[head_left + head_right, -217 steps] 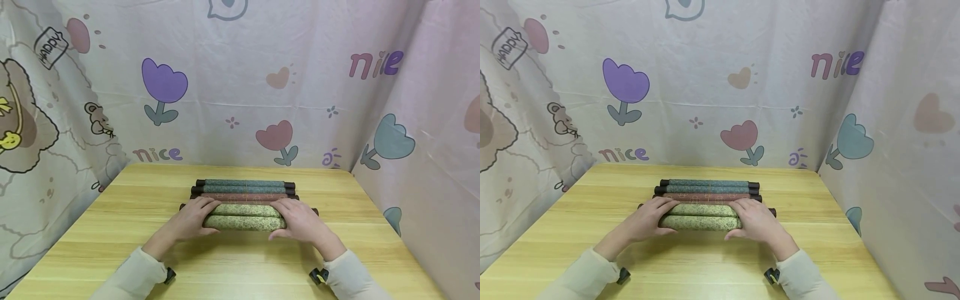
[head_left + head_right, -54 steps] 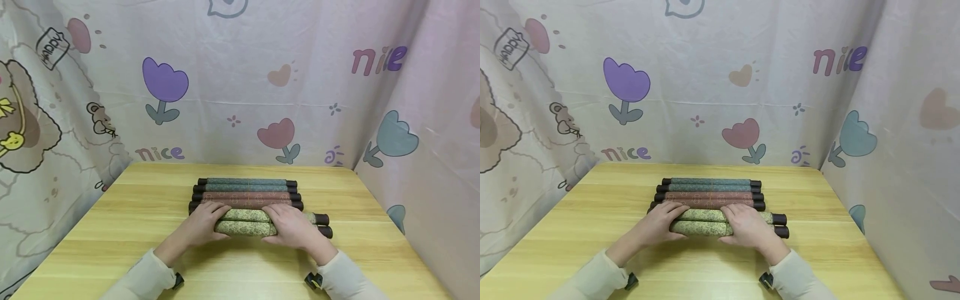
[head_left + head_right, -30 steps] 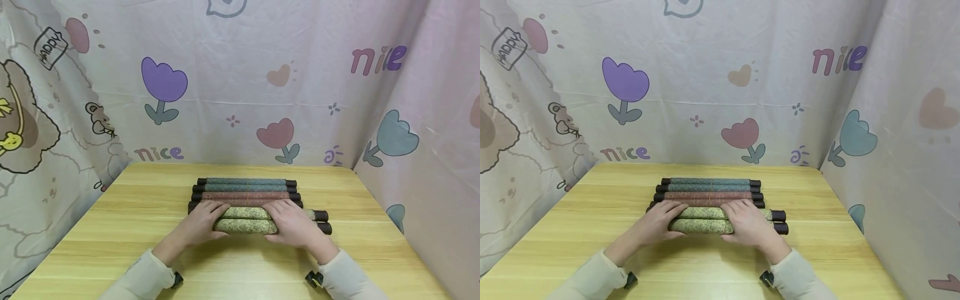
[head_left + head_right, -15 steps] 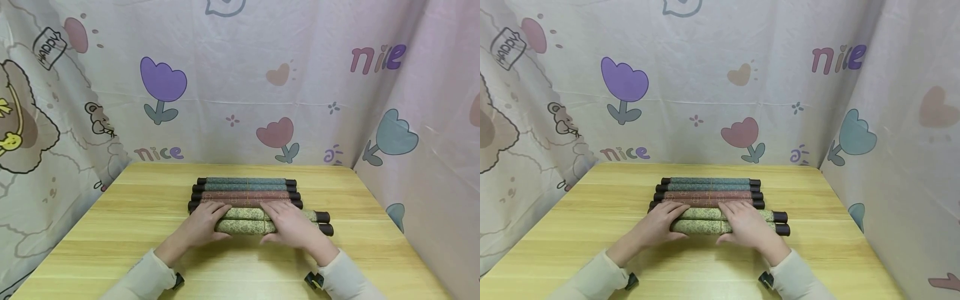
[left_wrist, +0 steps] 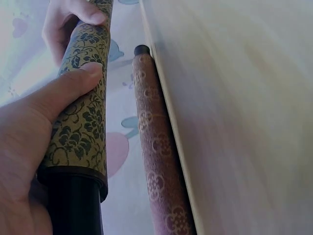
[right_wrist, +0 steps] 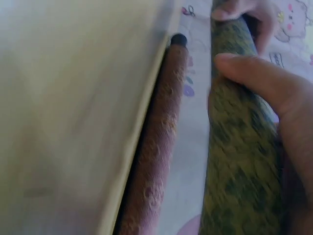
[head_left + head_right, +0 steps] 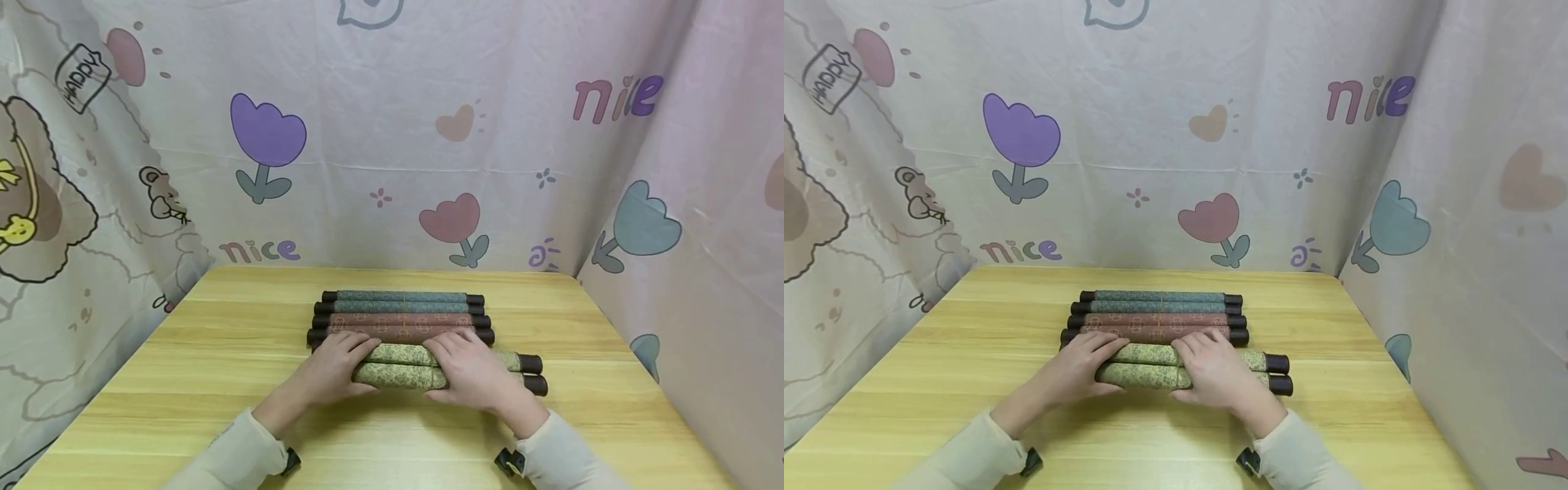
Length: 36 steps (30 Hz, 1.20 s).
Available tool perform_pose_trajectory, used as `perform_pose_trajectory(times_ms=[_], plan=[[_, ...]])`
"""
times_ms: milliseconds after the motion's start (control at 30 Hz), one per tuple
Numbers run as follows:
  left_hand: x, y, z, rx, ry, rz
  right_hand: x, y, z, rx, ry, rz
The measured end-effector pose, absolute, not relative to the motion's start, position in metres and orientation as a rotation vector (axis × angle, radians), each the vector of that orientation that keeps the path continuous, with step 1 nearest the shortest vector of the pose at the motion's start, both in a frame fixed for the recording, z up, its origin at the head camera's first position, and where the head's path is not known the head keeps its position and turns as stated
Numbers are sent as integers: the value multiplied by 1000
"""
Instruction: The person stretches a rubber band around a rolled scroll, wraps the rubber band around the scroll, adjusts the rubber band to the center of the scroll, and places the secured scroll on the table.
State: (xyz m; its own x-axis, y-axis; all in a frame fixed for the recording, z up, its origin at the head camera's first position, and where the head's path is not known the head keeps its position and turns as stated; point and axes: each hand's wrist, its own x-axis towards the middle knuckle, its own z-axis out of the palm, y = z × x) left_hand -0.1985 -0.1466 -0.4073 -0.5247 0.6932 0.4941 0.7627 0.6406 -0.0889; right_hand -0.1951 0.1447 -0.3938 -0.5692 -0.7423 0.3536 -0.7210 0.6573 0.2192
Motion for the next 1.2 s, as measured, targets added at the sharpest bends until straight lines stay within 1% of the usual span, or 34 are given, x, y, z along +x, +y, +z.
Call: perform_pose_trajectory(times_ms=[233, 667, 1200], plan=[[-196, -146, -406, -1113, -2390, -233, -193, 142, -389, 1157, -2456, 50], [-198, -160, -401, -1076, -2388, -201, -196, 169, -369, 1082, -2521, 33], [-196, -178, -396, -1037, -2455, -225, -195, 203, -377, 1052, -2511, 46]])
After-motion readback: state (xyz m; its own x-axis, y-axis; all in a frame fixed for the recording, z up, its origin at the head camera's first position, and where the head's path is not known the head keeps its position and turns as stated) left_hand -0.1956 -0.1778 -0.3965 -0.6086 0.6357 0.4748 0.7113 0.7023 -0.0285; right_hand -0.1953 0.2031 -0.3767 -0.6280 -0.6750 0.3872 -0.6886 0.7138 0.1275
